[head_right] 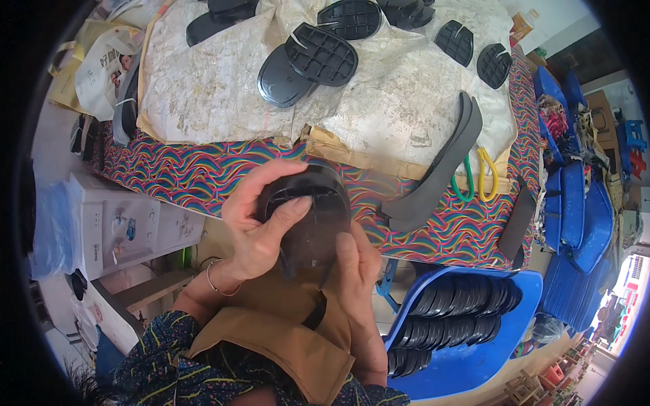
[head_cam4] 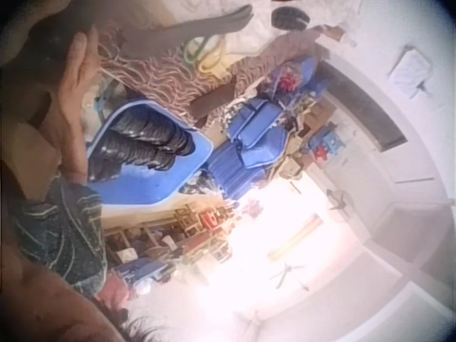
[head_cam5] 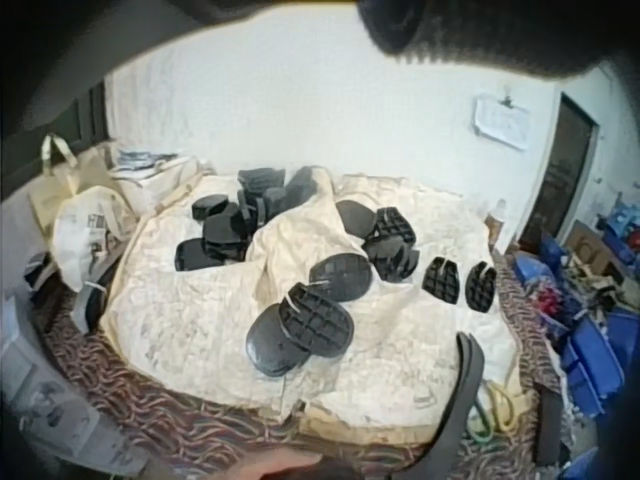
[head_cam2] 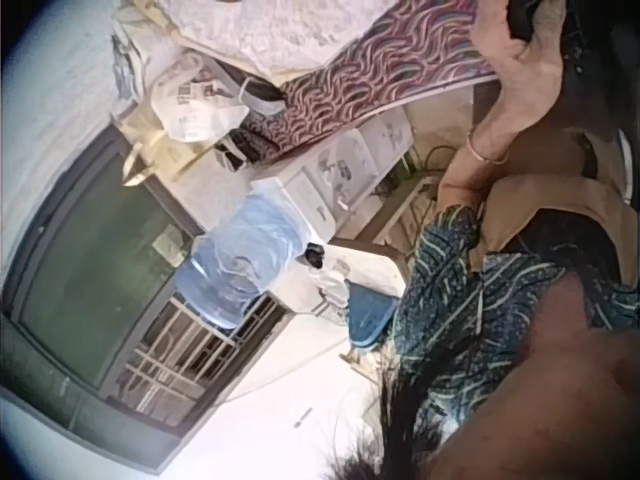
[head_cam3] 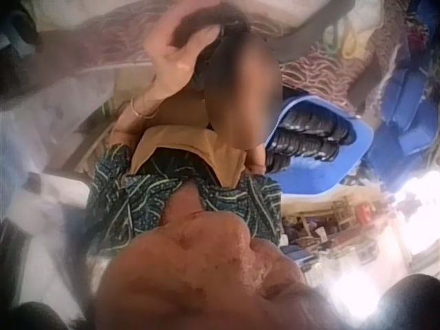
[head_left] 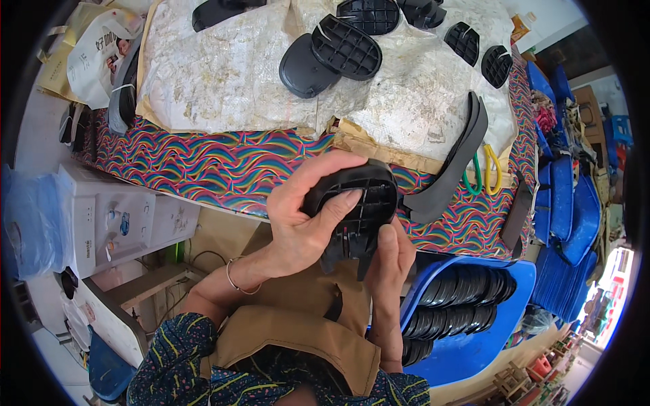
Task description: The person assembles black plastic slippers by hand in a workshop. They pick up a sole and a strap, press them together, and place the finished slipper into a blue bin. The person repeats this process for multiple units, handling the components one at a time.
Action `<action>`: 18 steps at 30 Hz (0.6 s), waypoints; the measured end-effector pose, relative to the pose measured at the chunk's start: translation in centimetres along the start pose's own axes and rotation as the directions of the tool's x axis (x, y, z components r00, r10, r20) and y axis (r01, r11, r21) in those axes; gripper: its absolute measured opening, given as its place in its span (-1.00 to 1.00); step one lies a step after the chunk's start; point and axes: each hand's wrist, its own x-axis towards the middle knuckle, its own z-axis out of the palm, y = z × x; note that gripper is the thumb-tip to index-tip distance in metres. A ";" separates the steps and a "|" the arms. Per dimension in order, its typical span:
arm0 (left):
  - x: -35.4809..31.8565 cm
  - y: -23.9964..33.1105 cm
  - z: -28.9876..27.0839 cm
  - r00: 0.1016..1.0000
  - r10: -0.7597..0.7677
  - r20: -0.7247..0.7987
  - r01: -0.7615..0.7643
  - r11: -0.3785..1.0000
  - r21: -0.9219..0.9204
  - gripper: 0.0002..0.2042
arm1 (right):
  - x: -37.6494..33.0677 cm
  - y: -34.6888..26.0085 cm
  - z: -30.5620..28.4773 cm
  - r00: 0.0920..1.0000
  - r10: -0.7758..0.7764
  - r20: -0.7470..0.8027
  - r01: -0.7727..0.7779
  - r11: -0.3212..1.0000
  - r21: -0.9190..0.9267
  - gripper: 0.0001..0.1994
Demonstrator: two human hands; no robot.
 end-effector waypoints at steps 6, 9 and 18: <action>-0.5 -0.7 0.1 0.999 0.049 0.018 -0.050 0.995 0.081 -0.70 | -0.5 0.6 -0.3 0.998 -0.047 -0.048 0.010 0.814 -0.581 -0.58; 0.0 -0.4 -0.2 0.997 -0.030 0.067 0.028 0.999 0.036 -0.70 | 0.3 -0.4 -0.1 0.991 -0.118 -0.069 0.093 0.952 -0.293 -0.60; 0.2 -0.7 -0.4 0.976 -0.096 0.196 0.099 0.995 -0.008 -0.65 | 0.7 -0.6 -0.7 0.932 -0.359 -0.057 0.256 0.759 -0.598 -0.70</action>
